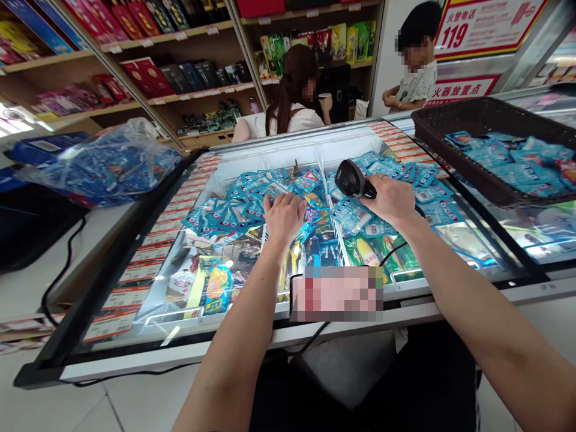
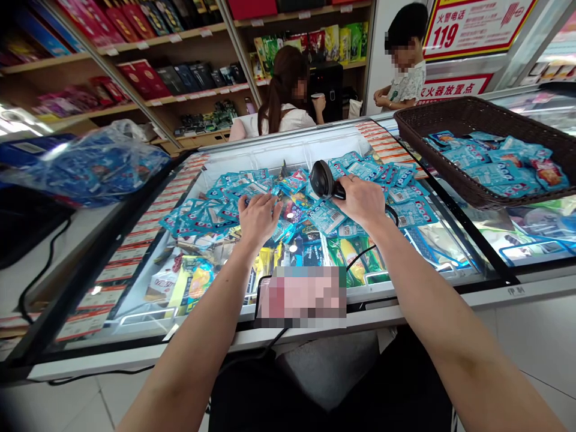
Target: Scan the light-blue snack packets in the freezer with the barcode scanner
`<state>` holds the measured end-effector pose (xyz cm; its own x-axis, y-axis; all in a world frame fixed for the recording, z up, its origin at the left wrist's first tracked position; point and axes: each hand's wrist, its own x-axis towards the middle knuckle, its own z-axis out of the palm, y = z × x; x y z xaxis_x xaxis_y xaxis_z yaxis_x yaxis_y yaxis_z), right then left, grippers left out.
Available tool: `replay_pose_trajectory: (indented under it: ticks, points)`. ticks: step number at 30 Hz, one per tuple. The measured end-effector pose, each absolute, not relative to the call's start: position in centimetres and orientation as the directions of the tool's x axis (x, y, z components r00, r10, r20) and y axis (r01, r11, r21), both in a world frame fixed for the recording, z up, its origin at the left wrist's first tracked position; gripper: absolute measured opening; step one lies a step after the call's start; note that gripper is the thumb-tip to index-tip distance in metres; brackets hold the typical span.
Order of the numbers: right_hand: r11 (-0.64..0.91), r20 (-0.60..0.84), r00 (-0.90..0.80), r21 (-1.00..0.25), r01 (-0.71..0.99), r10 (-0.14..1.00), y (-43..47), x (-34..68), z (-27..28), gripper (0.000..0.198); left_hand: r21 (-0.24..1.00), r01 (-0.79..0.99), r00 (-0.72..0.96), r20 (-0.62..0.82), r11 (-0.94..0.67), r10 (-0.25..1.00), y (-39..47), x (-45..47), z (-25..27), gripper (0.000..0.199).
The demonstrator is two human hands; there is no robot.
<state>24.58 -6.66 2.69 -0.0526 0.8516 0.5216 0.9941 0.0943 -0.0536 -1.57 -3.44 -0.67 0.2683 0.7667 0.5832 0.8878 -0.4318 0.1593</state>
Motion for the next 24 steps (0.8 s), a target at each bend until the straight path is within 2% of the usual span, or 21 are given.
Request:
replay_pose_trajectory:
  ticks: [5, 11, 15, 19, 24]
  points:
    - [0.038, 0.52, 0.0, -0.064, 0.997, 0.854, -6.5, 24.7, 2.7, 0.035, 0.182, 0.869, 0.271, 0.604, -0.46, 0.75, -3.8, -1.3, -0.2, 0.038]
    - [0.034, 0.499, 0.006, -0.071, 0.997, 0.866, -6.6, 24.7, 2.8, 0.035, 0.244, 0.81, 0.361, 0.51, -0.533, 0.781, -4.7, 0.7, 1.1, 0.043]
    - [0.035, 0.487, 0.003, -0.069, 0.997, 0.873, -6.7, 24.5, 2.9, 0.037, 0.308, 0.777, 0.403, 0.427, -0.549, 0.809, -5.2, 2.5, 0.8, 0.054]
    - [0.032, 0.489, 0.002, -0.061, 0.998, 0.872, -6.7, 24.4, 2.9, 0.036, 0.288, 0.785, 0.417, 0.41, -0.549, 0.811, -5.4, 3.6, -0.1, 0.063]
    - [0.05, 0.5, -0.017, -0.052, 0.997, 0.866, -6.7, 24.4, 2.9, 0.033, 0.357, 0.769, 0.395, 0.386, -0.53, 0.834, -4.8, 3.4, -0.6, 0.057]
